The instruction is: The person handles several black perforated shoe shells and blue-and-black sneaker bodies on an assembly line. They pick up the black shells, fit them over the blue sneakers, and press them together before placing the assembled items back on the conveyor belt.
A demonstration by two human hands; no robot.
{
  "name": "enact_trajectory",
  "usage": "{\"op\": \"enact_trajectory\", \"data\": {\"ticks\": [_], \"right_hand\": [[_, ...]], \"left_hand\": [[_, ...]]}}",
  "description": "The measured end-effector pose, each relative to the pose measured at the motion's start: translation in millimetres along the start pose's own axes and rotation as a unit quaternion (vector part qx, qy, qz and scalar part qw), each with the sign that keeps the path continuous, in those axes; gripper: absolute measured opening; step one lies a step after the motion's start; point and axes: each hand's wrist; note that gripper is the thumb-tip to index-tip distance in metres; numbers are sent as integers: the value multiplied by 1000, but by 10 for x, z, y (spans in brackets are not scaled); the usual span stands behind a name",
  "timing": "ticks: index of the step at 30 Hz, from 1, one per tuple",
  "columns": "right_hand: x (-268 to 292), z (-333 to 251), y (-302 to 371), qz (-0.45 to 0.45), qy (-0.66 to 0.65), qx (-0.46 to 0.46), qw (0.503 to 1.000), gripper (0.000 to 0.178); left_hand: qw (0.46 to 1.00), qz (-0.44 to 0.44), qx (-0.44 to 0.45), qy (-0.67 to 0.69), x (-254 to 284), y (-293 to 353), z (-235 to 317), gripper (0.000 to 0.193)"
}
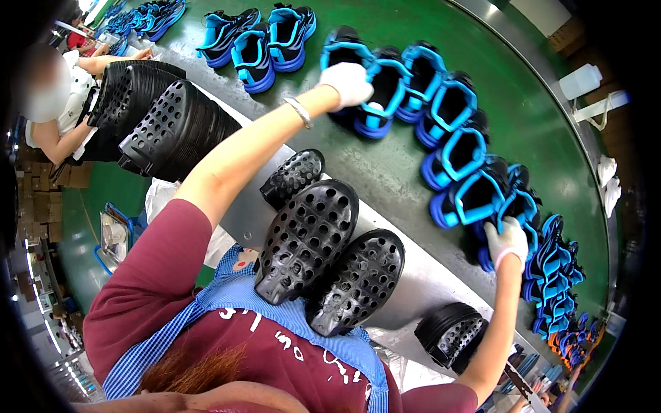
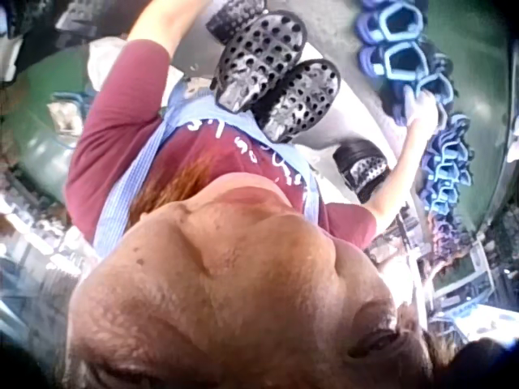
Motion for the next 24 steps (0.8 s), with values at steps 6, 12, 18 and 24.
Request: {"op": "enact_trajectory", "data": {"ticks": [6, 12, 18, 24], "right_hand": [[-272, 1413, -44, 44, 49, -114, 991, 50], [-651, 1714, -121, 50, -30, -158, 986, 45], [-633, 1648, -152, 64, -19, -118, 991, 29], [-634, 1540, -169, 43, -67, -138, 987, 26]], "left_hand": [[977, -74, -197, 14, -336, -153, 927, 42], [978, 174, -109, 32, 319, -61, 497, 32], [916, 188, 299, -191, 726, 82, -1064, 41], [980, 98, 94, -146, 410, -65, -1106, 41]]}}
Point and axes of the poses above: each hand's wrist, its own y-axis away from the middle knuckle, its own x-axis out of the back of the hand, z = x × y, and after that the axes turned 4 degrees about -x, right-handed
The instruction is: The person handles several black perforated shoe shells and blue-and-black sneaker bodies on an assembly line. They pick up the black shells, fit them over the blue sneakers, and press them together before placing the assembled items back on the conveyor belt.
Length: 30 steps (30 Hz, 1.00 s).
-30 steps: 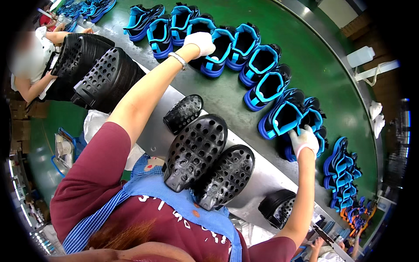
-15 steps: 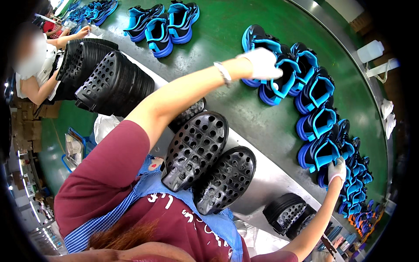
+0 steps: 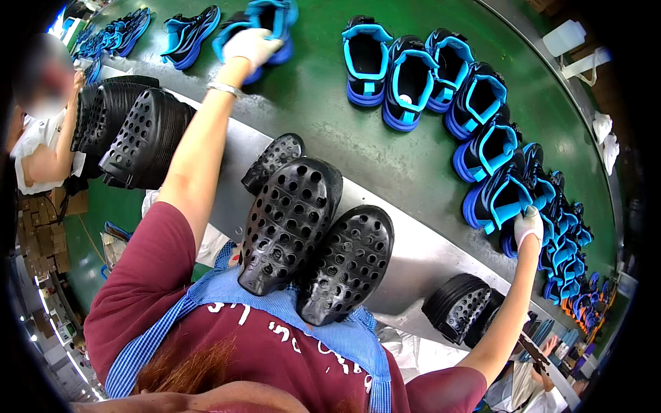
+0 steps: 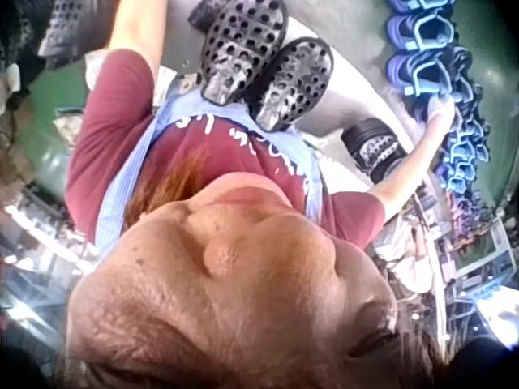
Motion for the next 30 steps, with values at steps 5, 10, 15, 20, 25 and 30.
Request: {"op": "enact_trajectory", "data": {"ticks": [5, 10, 15, 20, 25, 30], "right_hand": [[-96, 83, -24, 23, -2, -54, 998, 30], [445, -732, 556, 92, 212, -30, 972, 47], [904, -1295, 1390, 139, 35, 119, 982, 31], [1154, -1937, 2476, 130, -182, 175, 959, 18], [1239, -2225, 3164, 130, -171, 325, 921, 20], [1246, -2396, 3532, 55, -229, 235, 943, 22]], "left_hand": [[979, 10, -171, 106, 27, 551, 1101, 42], [971, 73, -125, 189, -50, 920, 882, 41], [965, 224, -134, 28, 56, 1333, 591, 47], [986, 95, -105, 82, -216, 1338, 265, 54], [973, 40, -123, 191, -111, 1081, 279, 61], [959, 132, -153, 199, 36, 1321, 254, 63]]}}
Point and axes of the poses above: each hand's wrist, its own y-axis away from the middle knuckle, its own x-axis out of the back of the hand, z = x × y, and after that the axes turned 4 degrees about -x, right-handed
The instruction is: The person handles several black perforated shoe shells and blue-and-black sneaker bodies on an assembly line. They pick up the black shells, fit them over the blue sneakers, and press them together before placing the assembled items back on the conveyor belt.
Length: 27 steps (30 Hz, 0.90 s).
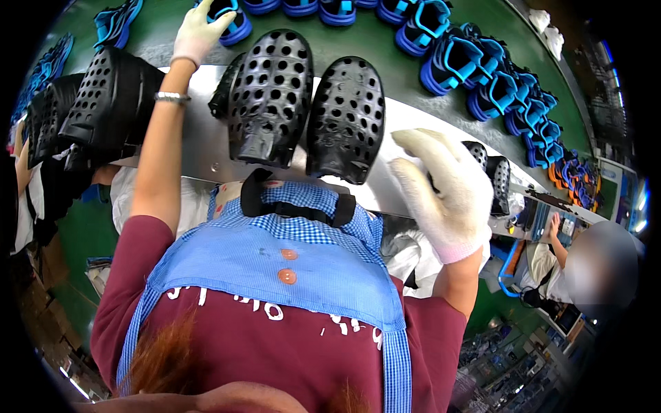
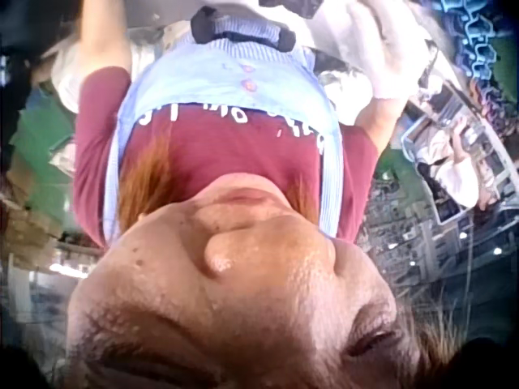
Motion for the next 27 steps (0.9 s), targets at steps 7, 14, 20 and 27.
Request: {"op": "enact_trajectory", "data": {"ticks": [7, 14, 20, 27], "right_hand": [[-79, 75, -81, 44, -14, 17, 999, 20], [-195, -76, -361, 62, 28, 101, 993, 18], [-187, -263, -590, 61, -4, 114, 992, 15], [-513, -954, -1225, -31, 72, 258, 963, 34]], "left_hand": [[983, -163, 63, 56, -77, 782, 133, 75], [970, -228, 80, -4, -107, 882, 143, 78], [897, -46, 205, 388, 342, 944, -29, 37], [637, 128, 75, 756, 1087, 689, 545, 19]]}}
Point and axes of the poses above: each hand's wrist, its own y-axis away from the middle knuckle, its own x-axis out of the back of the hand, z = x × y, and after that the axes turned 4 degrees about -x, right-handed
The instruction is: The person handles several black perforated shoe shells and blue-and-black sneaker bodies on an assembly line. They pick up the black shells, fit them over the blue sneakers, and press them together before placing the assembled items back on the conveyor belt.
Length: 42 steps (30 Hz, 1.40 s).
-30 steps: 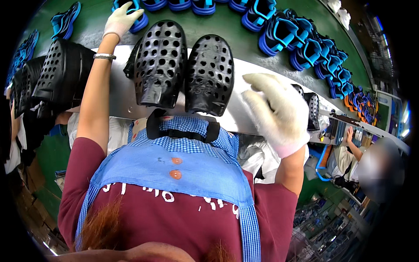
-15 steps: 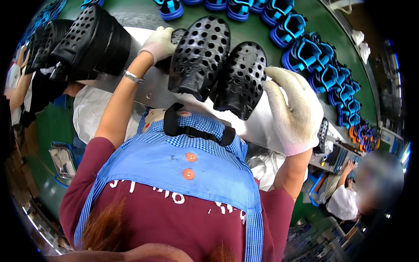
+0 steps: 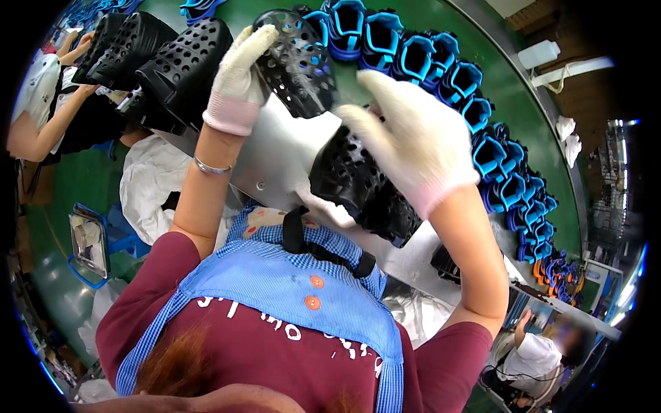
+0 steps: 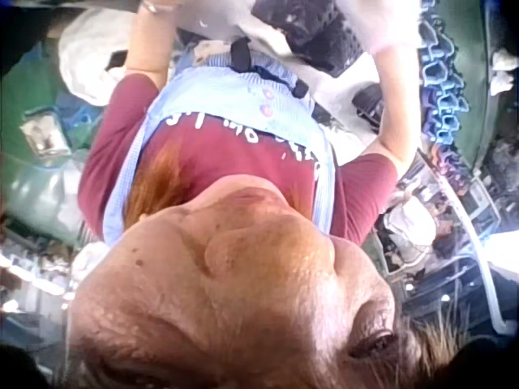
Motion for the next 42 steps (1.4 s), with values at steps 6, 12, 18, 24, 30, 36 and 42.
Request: {"op": "enact_trajectory", "data": {"ticks": [6, 12, 18, 24, 30, 36, 42], "right_hand": [[-174, -34, -362, -69, 46, 14, 996, 46], [-299, -137, -571, -129, 160, -52, 977, 44], [-450, 17, -846, -180, 126, -58, 974, 41], [-457, 240, -1551, -315, 156, -138, 926, 45], [-719, 353, -2300, -397, 259, -129, 871, 50], [-1107, 239, -2747, -406, 269, -139, 862, 52], [-1896, 196, -2730, -340, 288, -142, 884, 43]], "left_hand": [[982, 24, 37, 185, -47, -85, 70, 31], [976, 44, 18, 211, -35, -221, -223, 23], [972, 172, 71, 142, 40, -404, -471, 32], [891, 171, -136, -398, 819, -418, -1168, 39], [814, 114, -91, -562, 860, -327, -1315, 49], [830, 120, -106, -534, 896, -332, -1278, 49], [800, 142, -120, -570, 954, -307, -1336, 49]]}}
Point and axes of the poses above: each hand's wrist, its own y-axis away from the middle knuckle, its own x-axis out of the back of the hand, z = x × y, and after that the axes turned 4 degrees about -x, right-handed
